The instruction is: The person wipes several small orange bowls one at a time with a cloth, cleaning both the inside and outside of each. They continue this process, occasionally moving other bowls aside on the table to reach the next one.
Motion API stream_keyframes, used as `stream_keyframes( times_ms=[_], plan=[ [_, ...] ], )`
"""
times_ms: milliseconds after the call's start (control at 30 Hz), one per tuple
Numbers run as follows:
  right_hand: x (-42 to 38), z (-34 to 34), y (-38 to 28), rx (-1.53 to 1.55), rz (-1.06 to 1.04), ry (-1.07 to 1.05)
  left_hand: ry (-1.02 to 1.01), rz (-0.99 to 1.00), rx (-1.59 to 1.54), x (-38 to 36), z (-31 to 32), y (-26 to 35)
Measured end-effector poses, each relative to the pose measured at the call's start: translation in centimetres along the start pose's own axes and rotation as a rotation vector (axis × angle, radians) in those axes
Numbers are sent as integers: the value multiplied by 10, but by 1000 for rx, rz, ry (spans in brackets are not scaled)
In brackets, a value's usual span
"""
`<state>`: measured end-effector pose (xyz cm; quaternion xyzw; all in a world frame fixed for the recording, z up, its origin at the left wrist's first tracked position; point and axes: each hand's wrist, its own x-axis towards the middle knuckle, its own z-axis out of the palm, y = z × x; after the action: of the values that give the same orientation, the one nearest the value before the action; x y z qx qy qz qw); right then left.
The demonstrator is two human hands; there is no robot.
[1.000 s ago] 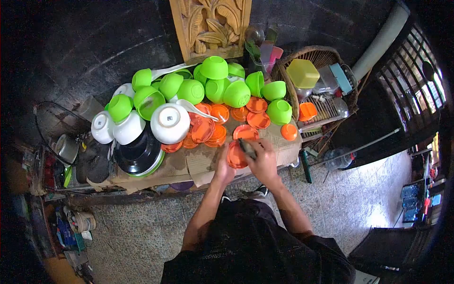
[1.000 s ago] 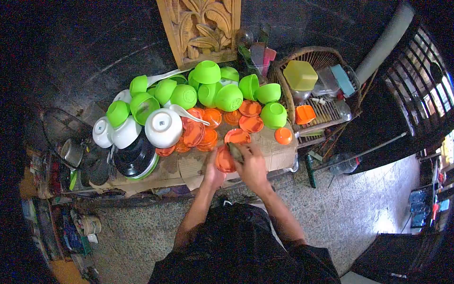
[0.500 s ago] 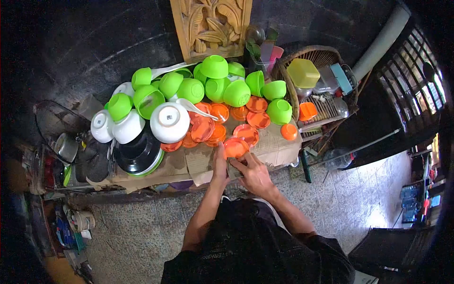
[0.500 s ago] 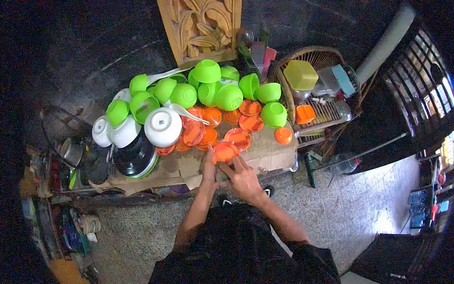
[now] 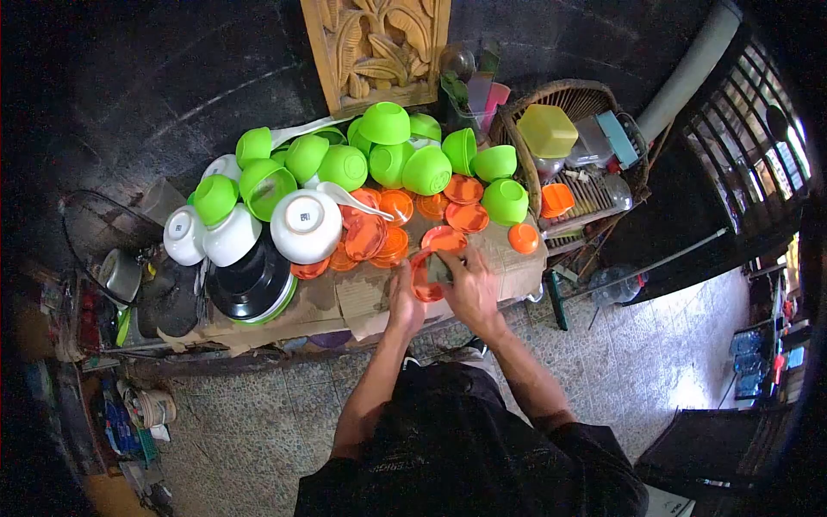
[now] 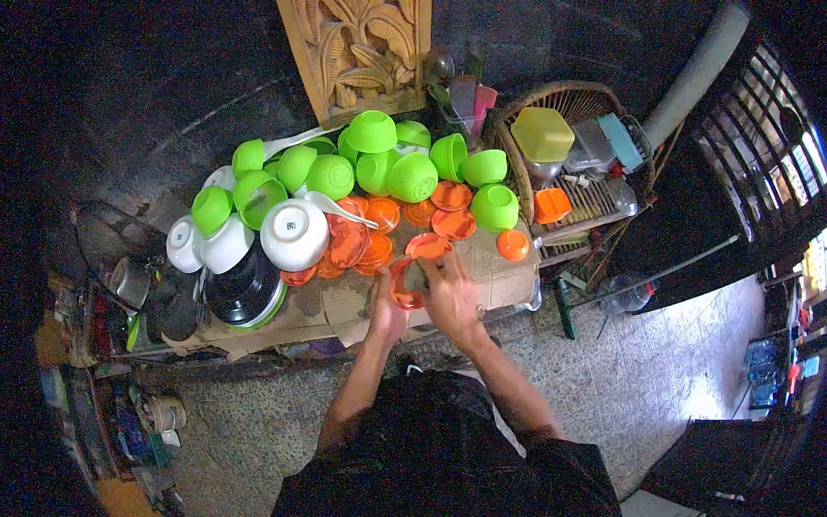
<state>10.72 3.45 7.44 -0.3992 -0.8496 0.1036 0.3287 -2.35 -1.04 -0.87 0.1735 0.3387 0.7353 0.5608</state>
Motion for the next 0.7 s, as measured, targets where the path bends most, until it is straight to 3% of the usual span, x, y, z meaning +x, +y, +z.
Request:
stream_keyframes(
  times_ms=[100,200,300,467,700],
  plan=[
    [-6,15,-21,65,23,-64,-20,-13,-35,-3,3,5],
    [-22,31,-20,70,-103,-64,35,-85,-99,-8,-1,8],
    [-26,18,-21,103,-175,-105,-58,-74,-154,-11,-2,12],
    [-26,-10,-9,98,-244,-224,88,-121,47,-11,12,21],
    [-11,-10,14,12,-151,-218,48,-80,23,-3,-4,6]
  ],
)
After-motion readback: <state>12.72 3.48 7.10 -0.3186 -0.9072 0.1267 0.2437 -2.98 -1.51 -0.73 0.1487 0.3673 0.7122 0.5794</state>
